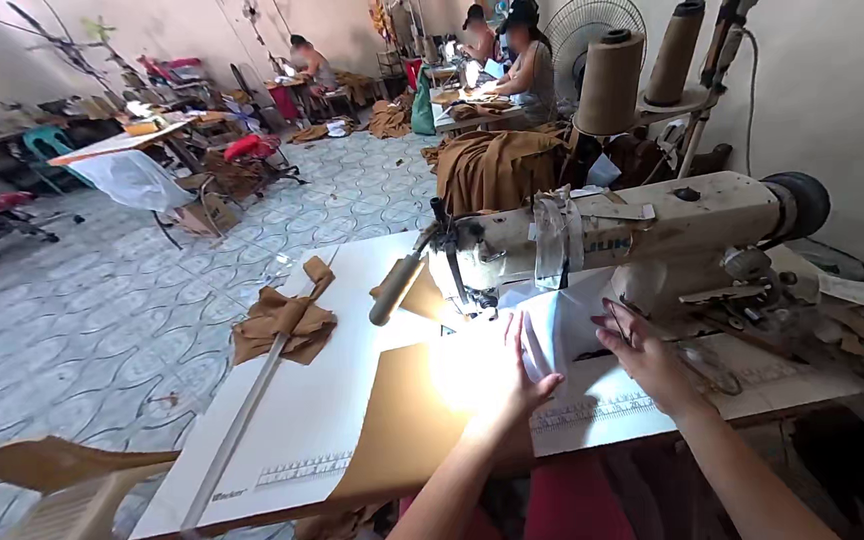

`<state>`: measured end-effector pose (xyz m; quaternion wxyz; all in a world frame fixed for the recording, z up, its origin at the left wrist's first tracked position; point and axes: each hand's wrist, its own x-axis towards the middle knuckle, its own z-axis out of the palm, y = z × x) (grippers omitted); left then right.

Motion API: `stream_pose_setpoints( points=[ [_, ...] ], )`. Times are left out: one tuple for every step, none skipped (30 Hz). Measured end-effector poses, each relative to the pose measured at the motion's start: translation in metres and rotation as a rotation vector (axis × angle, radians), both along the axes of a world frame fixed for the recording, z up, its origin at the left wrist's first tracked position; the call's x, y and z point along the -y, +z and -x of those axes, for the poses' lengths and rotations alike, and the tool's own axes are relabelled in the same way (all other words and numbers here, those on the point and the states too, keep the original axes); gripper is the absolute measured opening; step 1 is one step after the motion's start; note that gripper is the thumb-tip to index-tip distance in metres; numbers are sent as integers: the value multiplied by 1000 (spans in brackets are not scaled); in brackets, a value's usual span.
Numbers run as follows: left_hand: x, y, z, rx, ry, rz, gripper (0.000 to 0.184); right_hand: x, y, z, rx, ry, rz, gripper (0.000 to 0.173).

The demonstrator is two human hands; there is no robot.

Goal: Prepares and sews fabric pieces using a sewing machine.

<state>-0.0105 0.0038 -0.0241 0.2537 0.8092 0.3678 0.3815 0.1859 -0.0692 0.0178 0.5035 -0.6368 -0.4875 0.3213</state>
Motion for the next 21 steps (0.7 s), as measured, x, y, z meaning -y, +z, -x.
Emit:
stream_pose_setpoints(
  points=[
    [-2,8,-3,-64,-19,62,103,5,0,5,-69,11,21,61],
    [-3,22,-5,-138,-55,141,95,9,-1,8,-150,17,25,57],
    [-4,34,-8,-201,-115,192,78,13,-2,10,-247,23,13,53],
    [-2,39,-11,-203,-196,200,56,18,-4,10,-359,21,-6,48],
    [5,38,-13,-167,-294,142,37,25,-6,9,-467,7,-20,43],
    [15,34,-13,-127,-399,44,27,33,-7,7,-544,-17,-21,40],
    [26,30,-10,-128,-509,-46,27,41,-9,4,-592,-46,-25,42],
    [36,29,-3,-194,-617,-67,27,48,-14,-1,-588,-35,-36,55],
    [43,29,5,-271,-710,-24,22,53,-21,-4,-515,-34,-57,67],
    [47,28,12,-314,-762,42,17,57,-25,-4,-411,-40,-61,69],
    [47,27,18,-310,-760,111,20,62,-27,-3,-288,-27,-55,68],
    [44,27,22,-299,-708,165,27,66,-31,-1,-176,-8,-65,58],
    [39,30,24,-320,-648,228,34,68,-36,3,-85,-6,-77,55],
    [35,34,24,-364,-610,302,39,69,-40,9,-7,-6,-79,50],
    [31,36,19,-400,-605,377,43,70,-43,15,63,-17,-83,47],
    [28,35,12,-412,-610,428,44,72,-45,20,98,-24,-66,44],
    [26,29,4,-365,-610,456,43,73,-45,25,107,-34,-45,40],
    [22,21,-5,-278,-613,490,41,73,-46,27,101,-47,-44,36],
    [17,11,-14,-160,-640,536,36,73,-47,28,89,-54,-57,33],
    [14,0,-20,-7,-684,572,28,74,-49,28,63,-52,-82,31],
    [13,-12,-26,156,-725,587,18,75,-51,27,20,-34,-106,31]
  ],
)
